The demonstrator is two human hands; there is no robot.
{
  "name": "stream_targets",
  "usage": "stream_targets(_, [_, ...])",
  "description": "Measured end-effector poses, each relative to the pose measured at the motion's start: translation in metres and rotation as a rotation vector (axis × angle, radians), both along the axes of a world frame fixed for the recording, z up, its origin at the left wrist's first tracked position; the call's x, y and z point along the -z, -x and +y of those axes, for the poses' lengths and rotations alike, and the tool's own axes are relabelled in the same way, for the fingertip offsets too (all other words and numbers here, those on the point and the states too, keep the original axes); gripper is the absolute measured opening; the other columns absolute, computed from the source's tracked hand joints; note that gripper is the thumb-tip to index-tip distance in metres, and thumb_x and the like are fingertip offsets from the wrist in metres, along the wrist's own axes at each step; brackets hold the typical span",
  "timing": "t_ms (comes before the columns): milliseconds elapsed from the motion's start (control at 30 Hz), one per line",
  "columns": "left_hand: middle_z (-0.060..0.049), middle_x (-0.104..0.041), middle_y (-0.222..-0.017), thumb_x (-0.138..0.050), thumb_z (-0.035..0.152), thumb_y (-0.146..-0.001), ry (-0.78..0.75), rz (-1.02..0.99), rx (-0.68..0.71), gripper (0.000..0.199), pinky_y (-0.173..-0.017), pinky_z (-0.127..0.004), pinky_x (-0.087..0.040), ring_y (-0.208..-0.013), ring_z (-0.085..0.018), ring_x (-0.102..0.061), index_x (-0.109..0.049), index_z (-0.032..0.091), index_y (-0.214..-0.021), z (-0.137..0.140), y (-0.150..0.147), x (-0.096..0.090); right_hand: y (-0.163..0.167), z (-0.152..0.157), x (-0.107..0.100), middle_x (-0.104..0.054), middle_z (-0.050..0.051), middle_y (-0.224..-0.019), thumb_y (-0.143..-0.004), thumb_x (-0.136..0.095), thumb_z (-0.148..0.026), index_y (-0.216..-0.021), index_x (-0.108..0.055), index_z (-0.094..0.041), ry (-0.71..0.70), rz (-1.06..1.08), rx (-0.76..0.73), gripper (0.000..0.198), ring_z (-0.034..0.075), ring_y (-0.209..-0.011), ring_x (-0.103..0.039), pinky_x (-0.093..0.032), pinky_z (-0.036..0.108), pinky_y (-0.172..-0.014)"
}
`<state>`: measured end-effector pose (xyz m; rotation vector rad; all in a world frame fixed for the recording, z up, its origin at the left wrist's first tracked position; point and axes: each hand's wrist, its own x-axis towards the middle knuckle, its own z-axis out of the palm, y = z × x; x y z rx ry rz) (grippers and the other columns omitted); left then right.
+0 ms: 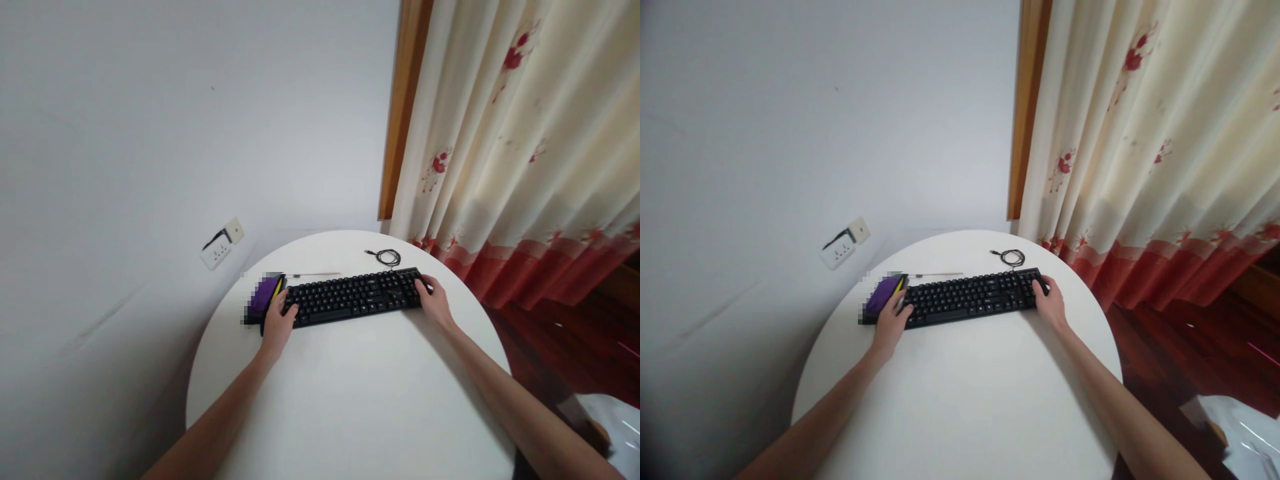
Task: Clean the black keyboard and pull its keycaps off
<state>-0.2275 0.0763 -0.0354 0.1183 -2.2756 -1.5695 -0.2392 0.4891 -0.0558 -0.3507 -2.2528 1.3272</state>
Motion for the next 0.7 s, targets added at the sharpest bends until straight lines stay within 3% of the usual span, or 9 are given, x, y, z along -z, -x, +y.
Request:
stream_targets(100, [-0.014,-0.066,-0.129,-0.063,0.024,-0.08,-0.135,-0.059,-0.029,0.047,-0.106,-0.046,-0.047,-0.118,-0.029,-0.063,-0.064,0.013,-0.125,-0.001,-0.016,-0.016,-0.013,0.008,-0.009,-0.069,0.018,-0.121,-0.086,-0.054,-0.055,-0.121,-0.068,-0.009,0.047,0.022,-0.011,0.059,0.029,-0.113,-0.063,-0.046,0.043,-0.101])
stream_targets(233, [-0.01,-0.062,-0.136,-0.065,0.03,-0.08,-0.071,0.021,0.008,0.052,-0.116,-0.047,-0.036,-0.13,-0.03,-0.055,-0.065,0.016,-0.13,-0.008,-0.035,-0.034,-0.037,0.009,-0.021,-0.073,0.016,-0.116,-0.087,-0.05,-0.054,-0.111,-0.074,-0.009,0.06,-0.052,-0.003,0.056,0.031,-0.111,-0.065,-0.045,0.042,-0.102])
stream_targets(467, [-0.012,-0.047,-0.15,-0.069,0.031,-0.078,-0.346,0.005,0.49,0.072,-0.117,-0.05,-0.034,-0.139,-0.035,-0.043,-0.049,0.018,-0.146,-0.036,-0.055,-0.032,-0.063,0.018,-0.036,-0.075,0.013,-0.11,-0.087,-0.049,-0.054,-0.106,-0.077,-0.009,0.054,-0.121,0.044,0.056,0.033,-0.106,-0.067,-0.048,0.041,-0.097])
stream_targets(600, [-0.013,-0.047,-0.15,-0.068,0.038,-0.082,-0.367,-0.019,0.577,0.072,-0.118,-0.052,-0.031,-0.138,-0.037,-0.043,-0.047,0.018,-0.147,-0.042,-0.061,-0.027,-0.08,0.019,-0.041,-0.075,0.012,-0.112,-0.086,-0.05,-0.054,-0.107,-0.077,-0.01,0.076,-0.118,0.029,0.055,0.031,-0.107,-0.067,-0.048,0.04,-0.098])
stream_targets(700, [-0.012,-0.042,-0.153,-0.064,0.039,-0.084,-0.294,-0.021,0.611,0.072,-0.118,-0.05,-0.031,-0.14,-0.035,-0.042,-0.043,0.019,-0.15,-0.045,-0.069,-0.026,-0.096,0.017,-0.041,-0.074,0.013,-0.115,-0.086,-0.051,-0.054,-0.109,-0.076,-0.01,0.079,-0.141,0.028,0.055,0.031,-0.111,-0.066,-0.05,0.038,-0.097])
